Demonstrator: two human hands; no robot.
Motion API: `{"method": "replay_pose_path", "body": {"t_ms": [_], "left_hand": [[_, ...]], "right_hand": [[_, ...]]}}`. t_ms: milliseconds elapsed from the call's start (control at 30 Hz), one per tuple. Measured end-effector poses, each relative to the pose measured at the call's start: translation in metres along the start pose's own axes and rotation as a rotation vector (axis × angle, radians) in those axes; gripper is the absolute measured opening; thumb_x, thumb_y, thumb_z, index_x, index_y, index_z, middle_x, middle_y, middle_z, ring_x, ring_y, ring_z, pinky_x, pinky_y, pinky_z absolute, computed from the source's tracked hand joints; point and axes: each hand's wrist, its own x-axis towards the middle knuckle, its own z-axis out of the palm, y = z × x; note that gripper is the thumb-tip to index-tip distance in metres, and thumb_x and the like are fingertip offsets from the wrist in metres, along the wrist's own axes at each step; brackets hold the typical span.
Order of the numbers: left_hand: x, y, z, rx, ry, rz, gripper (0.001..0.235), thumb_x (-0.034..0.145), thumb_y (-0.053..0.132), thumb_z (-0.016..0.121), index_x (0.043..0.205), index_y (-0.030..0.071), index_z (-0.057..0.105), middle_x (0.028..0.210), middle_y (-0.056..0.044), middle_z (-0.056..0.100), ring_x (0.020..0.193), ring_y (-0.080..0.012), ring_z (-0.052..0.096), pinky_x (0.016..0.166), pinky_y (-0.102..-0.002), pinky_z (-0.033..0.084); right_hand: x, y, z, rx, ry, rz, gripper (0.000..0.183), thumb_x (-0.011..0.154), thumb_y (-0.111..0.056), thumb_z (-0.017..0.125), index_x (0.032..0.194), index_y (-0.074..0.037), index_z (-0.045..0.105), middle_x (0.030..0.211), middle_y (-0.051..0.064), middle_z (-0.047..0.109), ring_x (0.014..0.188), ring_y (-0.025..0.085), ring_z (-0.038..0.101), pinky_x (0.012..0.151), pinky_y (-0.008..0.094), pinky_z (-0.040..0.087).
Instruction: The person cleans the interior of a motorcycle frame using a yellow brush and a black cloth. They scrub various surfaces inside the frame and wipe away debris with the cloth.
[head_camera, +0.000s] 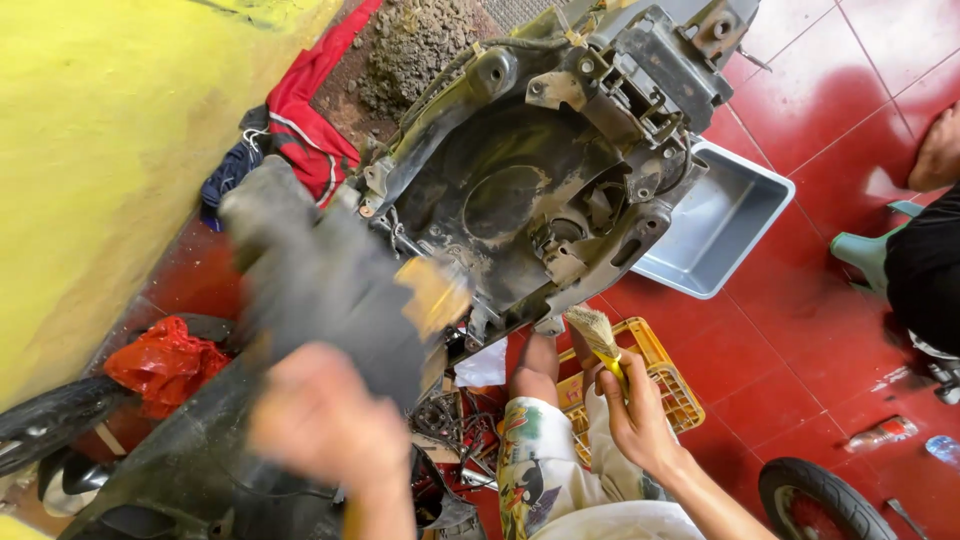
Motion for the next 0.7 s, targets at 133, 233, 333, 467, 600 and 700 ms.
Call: {"method": "replay_pose_path", "body": {"t_ms": [133, 233, 333, 467, 600, 700], "left_hand": [[-0.010, 0.027, 0.095, -0.517, -0.706, 0.296, 0.088, 0.108, 0.068, 0.027, 0.165, 0.001, 0.017, 0.176, -0.017, 0.012, 0.169, -0.0324, 0.013, 0.144, -0.048, 0.014], [-0.031, -0.013, 0.119, -0.449, -0.642, 0.359, 0.059, 0.115, 0.045, 0.037, 0.159, 0.006, 0.037, 0.169, -0.015, 0.032, 0.163, -0.0359, 0.031, 0.137, -0.062, 0.022], [-0.039, -0.079, 0.125, -0.271, -0.411, 0.343, 0.028, 0.110, 0.015, 0.049, 0.124, 0.000, 0.067, 0.129, -0.016, 0.067, 0.125, -0.0322, 0.065, 0.110, -0.044, 0.052], [-0.033, -0.141, 0.121, 0.258, -0.532, 0.297, 0.048, 0.104, 0.029, 0.061, 0.145, 0.006, 0.054, 0.149, -0.014, 0.052, 0.138, -0.0356, 0.047, 0.108, -0.052, 0.042], [-0.030, -0.169, 0.135, 0.514, -0.623, 0.469, 0.052, 0.097, 0.048, 0.069, 0.135, 0.014, 0.062, 0.114, -0.009, 0.066, 0.111, -0.0307, 0.056, 0.093, -0.047, 0.042], [-0.023, -0.182, 0.129, 0.480, -0.627, 0.589, 0.033, 0.104, 0.042, 0.060, 0.101, 0.010, 0.069, 0.087, -0.004, 0.068, 0.084, -0.0270, 0.061, 0.094, -0.042, 0.039]], "right_hand": [[-0.006, 0.007, 0.000, -0.040, -0.010, -0.008, 0.021, 0.105, -0.019, 0.047, 0.119, -0.004, 0.051, 0.089, 0.010, 0.068, 0.069, 0.019, 0.062, 0.059, 0.034, 0.052], [-0.008, 0.010, -0.003, -0.017, 0.084, -0.041, 0.017, 0.106, -0.019, 0.048, 0.115, -0.005, 0.052, 0.082, 0.006, 0.067, 0.069, 0.017, 0.061, 0.065, 0.034, 0.048], [-0.009, 0.024, -0.010, -0.011, 0.116, -0.027, 0.010, 0.106, -0.016, 0.048, 0.105, -0.006, 0.048, 0.083, 0.007, 0.068, 0.067, 0.018, 0.061, 0.062, 0.034, 0.047], [-0.010, 0.036, -0.012, -0.049, 0.116, 0.001, 0.012, 0.106, -0.016, 0.049, 0.108, -0.005, 0.049, 0.085, 0.010, 0.069, 0.070, 0.021, 0.064, 0.062, 0.036, 0.050], [-0.009, 0.035, -0.009, -0.067, 0.099, 0.006, 0.012, 0.105, -0.016, 0.050, 0.108, -0.005, 0.048, 0.088, 0.011, 0.069, 0.070, 0.022, 0.064, 0.062, 0.037, 0.049], [-0.010, 0.025, -0.008, -0.074, 0.100, -0.019, 0.013, 0.106, -0.017, 0.049, 0.103, -0.005, 0.047, 0.083, 0.009, 0.067, 0.067, 0.022, 0.058, 0.062, 0.038, 0.044]]}}
